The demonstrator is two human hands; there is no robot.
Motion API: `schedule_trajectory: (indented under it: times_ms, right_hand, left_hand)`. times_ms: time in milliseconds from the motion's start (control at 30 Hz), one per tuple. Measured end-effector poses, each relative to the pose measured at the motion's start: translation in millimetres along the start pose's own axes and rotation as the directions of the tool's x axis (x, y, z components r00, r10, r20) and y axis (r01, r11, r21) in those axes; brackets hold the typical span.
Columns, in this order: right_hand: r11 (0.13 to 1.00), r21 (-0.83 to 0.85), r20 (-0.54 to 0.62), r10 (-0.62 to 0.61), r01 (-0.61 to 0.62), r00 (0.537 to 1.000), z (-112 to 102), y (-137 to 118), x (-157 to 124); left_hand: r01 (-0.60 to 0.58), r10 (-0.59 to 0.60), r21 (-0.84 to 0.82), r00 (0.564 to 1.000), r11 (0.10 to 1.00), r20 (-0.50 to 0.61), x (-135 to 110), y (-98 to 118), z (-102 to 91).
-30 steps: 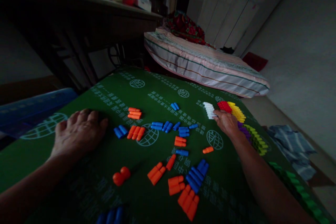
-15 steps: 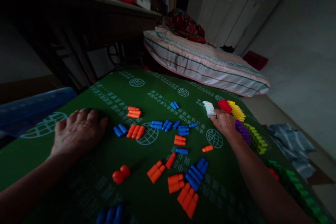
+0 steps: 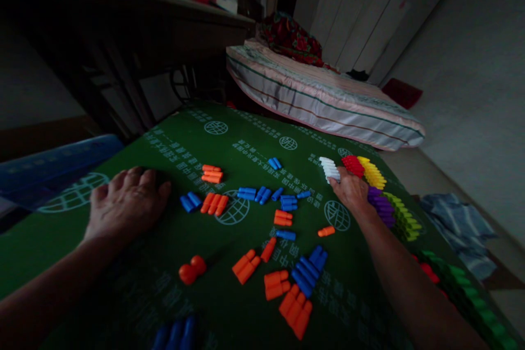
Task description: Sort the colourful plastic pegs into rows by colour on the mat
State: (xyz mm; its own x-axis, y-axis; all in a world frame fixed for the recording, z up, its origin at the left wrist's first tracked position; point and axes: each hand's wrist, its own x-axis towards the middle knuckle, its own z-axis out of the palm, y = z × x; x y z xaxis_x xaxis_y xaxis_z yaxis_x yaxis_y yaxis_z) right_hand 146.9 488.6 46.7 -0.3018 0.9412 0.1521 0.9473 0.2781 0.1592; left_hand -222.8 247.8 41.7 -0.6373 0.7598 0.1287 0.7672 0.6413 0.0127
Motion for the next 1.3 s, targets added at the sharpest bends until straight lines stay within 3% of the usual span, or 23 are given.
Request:
schedule_trajectory:
  times_ms: [267, 500, 767, 900, 1033, 1167, 1300]
  right_hand:
    - [0.999, 0.034, 0.000, 0.012, -0.012, 1.000, -15, -2, -15]
    - [0.951, 0.275, 0.084, -0.171, 0.142, 0.982, -19, -14, -76]
    - [0.858, 0.470, 0.022, -0.246, 0.208, 0.969, -13, -36, -137]
    - [0.783, 0.586, -0.073, -0.205, 0.209, 0.976, -4, -51, -156]
    - [0.647, 0.724, -0.168, -0.173, 0.240, 0.971, 7, -60, -167]
    - [0.527, 0.831, -0.119, -0.149, 0.181, 0.982, 9, -54, -168]
    - [0.500, 0.860, -0.046, -0.122, 0.102, 0.991, 7, -46, -168]
  left_hand:
    - [-0.011, 0.011, -0.011, 1.000, 1.000, -0.014, -1, 1, -1.4]
    - [-0.032, 0.030, -0.052, 0.999, 0.998, -0.038, -6, 4, -3.3]
    - [-0.026, 0.021, -0.062, 0.997, 0.998, -0.077, -4, 1, 1.5]
    - [-0.035, 0.026, -0.089, 0.995, 0.995, -0.097, -4, 1, 0.1]
    - [-0.041, 0.029, -0.125, 0.995, 0.991, -0.098, -5, -1, 1.2]
    - [-0.024, 0.012, -0.165, 0.997, 0.986, -0.075, -2, -6, 4.5]
    - [-0.025, 0.019, -0.195, 0.999, 0.980, -0.031, 7, -17, 4.6]
